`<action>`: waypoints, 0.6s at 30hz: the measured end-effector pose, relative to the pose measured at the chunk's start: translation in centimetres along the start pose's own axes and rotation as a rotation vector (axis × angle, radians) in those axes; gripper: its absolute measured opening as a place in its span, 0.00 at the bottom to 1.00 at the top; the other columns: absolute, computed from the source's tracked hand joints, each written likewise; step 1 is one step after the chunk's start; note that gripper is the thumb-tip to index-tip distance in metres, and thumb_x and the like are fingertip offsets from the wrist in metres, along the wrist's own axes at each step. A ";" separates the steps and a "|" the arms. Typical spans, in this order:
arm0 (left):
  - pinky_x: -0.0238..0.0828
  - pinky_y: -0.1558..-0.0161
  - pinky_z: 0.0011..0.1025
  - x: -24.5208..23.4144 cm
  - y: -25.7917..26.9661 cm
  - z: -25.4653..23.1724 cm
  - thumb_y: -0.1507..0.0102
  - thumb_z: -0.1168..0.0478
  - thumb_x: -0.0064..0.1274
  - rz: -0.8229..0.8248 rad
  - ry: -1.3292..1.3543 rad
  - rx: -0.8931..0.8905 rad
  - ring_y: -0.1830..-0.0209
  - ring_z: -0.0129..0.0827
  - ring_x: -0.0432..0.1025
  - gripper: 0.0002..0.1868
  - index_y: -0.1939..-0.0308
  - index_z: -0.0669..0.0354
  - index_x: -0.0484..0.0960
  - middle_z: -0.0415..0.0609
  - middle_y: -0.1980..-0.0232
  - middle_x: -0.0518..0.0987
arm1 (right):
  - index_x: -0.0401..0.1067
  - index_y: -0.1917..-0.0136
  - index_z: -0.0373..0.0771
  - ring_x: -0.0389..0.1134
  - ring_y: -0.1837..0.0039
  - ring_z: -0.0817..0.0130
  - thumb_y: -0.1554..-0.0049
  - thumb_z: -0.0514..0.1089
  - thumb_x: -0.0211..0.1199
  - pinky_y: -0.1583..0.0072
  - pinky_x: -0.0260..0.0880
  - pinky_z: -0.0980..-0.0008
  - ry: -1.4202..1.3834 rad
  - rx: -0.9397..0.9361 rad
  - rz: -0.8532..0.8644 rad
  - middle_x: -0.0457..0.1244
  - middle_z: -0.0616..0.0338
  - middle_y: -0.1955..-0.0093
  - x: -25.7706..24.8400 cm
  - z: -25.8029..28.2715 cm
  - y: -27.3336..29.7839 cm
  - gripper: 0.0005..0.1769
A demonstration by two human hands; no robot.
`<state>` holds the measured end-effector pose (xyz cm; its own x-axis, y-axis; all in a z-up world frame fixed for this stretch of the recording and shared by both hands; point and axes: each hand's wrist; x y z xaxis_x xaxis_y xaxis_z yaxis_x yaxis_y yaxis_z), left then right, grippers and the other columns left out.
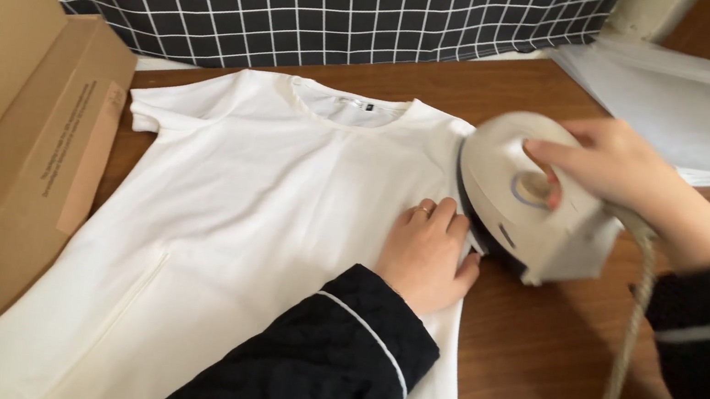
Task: A person uses an iron to press a white t-shirt on a wooden table.
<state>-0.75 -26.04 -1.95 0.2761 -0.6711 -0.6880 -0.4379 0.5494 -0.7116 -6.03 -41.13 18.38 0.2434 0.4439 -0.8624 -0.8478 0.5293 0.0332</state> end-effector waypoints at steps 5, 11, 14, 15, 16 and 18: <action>0.72 0.36 0.51 0.2 0.3 0.8 0.37 0.49 0.54 0.122 0.082 -0.021 0.42 0.54 0.73 0.19 0.52 0.60 0.79 0.51 0.51 0.71 | 0.84 0.52 0.56 0.76 0.58 0.66 0.47 0.66 0.71 0.46 0.72 0.66 -0.071 -0.102 -0.006 0.71 0.66 0.71 1.8 -2.2 -6.9 0.17; 0.71 0.35 0.51 0.0 0.1 0.7 0.34 0.48 0.49 0.181 0.092 -0.038 0.41 0.53 0.73 0.20 0.50 0.61 0.80 0.50 0.51 0.70 | 0.86 0.45 0.52 0.74 0.38 0.48 0.48 0.69 0.74 0.35 0.71 0.49 0.023 -0.100 0.006 0.76 0.48 0.51 0.9 -2.8 -6.1 0.26; 0.70 0.35 0.51 0.0 0.2 0.7 0.34 0.49 0.50 0.189 0.086 -0.041 0.40 0.54 0.72 0.21 0.46 0.60 0.78 0.50 0.50 0.69 | 0.85 0.44 0.43 0.74 0.39 0.47 0.44 0.62 0.70 0.35 0.71 0.52 0.015 -0.085 0.018 0.76 0.43 0.58 0.1 -2.7 -2.1 0.25; 0.69 0.34 0.52 -0.1 0.1 0.6 0.34 0.49 0.49 0.191 0.085 -0.043 0.40 0.54 0.72 0.23 0.42 0.60 0.77 0.51 0.50 0.69 | 0.85 0.50 0.42 0.75 0.45 0.50 0.42 0.61 0.68 0.40 0.72 0.55 0.019 -0.056 0.053 0.76 0.44 0.64 -0.4 -2.2 -0.6 0.22; 0.69 0.34 0.53 -0.2 0.0 0.5 0.34 0.49 0.48 0.192 0.084 -0.046 0.40 0.54 0.72 0.26 0.37 0.60 0.76 0.51 0.49 0.69 | 0.84 0.55 0.40 0.77 0.51 0.54 0.41 0.59 0.66 0.45 0.74 0.58 0.022 -0.026 0.088 0.77 0.45 0.70 -0.9 -1.8 0.9 0.21; 0.68 0.33 0.52 -0.2 0.1 0.5 0.34 0.48 0.47 0.197 0.083 -0.041 0.39 0.53 0.71 0.27 0.36 0.59 0.78 0.51 0.48 0.70 | 0.84 0.53 0.40 0.77 0.52 0.54 0.41 0.58 0.66 0.46 0.74 0.58 0.003 -0.003 0.086 0.76 0.45 0.71 -0.9 -2.8 0.3 0.20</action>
<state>-0.43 -25.67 -1.95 0.1108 -0.5923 -0.7980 -0.5113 0.6546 -0.5569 -7.79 -43.40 17.72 0.1678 0.4855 -0.8580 -0.8671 0.4867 0.1058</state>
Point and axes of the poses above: each hand's wrist, its own y-axis away from the middle knuckle, its own x-axis out of the palm, z = x × y
